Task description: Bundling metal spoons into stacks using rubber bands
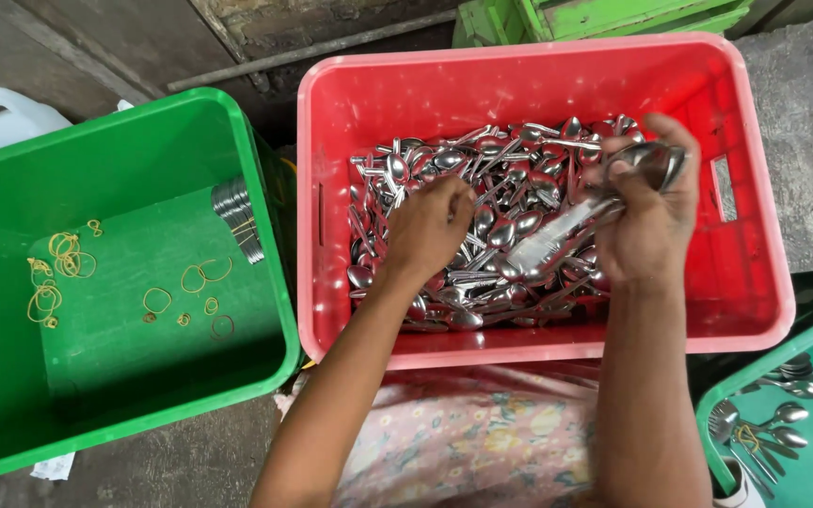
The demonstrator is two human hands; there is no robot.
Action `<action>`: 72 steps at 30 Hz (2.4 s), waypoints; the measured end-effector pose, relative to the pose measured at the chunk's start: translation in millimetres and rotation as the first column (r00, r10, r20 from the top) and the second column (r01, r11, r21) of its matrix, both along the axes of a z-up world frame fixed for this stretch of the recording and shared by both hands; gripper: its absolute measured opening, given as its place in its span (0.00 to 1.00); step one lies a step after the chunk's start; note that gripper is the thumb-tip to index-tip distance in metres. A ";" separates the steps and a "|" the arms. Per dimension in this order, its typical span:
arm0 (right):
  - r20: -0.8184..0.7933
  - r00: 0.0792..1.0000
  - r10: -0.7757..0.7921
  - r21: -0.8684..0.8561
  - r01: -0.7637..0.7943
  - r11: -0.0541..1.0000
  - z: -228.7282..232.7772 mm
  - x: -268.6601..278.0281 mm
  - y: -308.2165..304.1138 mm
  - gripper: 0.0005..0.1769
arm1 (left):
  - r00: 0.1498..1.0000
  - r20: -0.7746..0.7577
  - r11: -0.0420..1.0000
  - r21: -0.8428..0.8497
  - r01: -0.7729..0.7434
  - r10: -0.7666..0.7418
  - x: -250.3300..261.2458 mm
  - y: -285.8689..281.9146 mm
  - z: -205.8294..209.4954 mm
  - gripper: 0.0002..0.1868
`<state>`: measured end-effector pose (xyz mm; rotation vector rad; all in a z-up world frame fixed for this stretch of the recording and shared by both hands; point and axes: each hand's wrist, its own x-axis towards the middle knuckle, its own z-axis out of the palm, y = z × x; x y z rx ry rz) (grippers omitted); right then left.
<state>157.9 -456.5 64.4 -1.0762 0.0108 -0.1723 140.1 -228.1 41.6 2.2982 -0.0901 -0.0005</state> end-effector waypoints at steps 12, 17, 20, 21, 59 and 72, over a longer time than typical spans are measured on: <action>-0.146 0.970 -0.192 -0.137 0.173 0.975 17.3 -5.0 -29.8 0.10 | 0.878 -0.396 0.808 0.405 0.428 -0.267 51.0 -49.4 -159.9 0.25; -0.156 0.967 -0.202 -0.089 0.190 0.978 20.1 -6.0 -39.8 0.02 | 0.989 -0.071 0.991 0.027 0.132 -0.130 64.1 -31.7 -100.4 0.17; -0.062 0.990 -0.130 -0.446 0.089 0.890 26.2 -16.2 -25.9 0.07 | 0.989 -0.013 0.987 -0.063 0.145 -0.146 54.9 -52.0 -8.4 0.18; -0.060 0.989 -0.135 -0.445 0.095 0.891 26.9 -17.7 -20.9 0.07 | 0.988 -0.012 0.987 -0.061 0.150 -0.151 46.7 -58.3 15.6 0.18; -0.014 0.996 0.085 -0.345 -0.085 0.935 36.9 -17.1 -37.0 0.17 | 0.761 0.110 0.351 -0.839 0.416 -0.639 78.5 -82.4 34.8 0.17; -0.072 0.932 -0.354 -0.491 0.276 0.826 39.1 -16.9 -57.8 0.08 | 0.879 -0.103 0.766 0.452 0.458 -0.465 89.1 -135.0 -186.8 0.12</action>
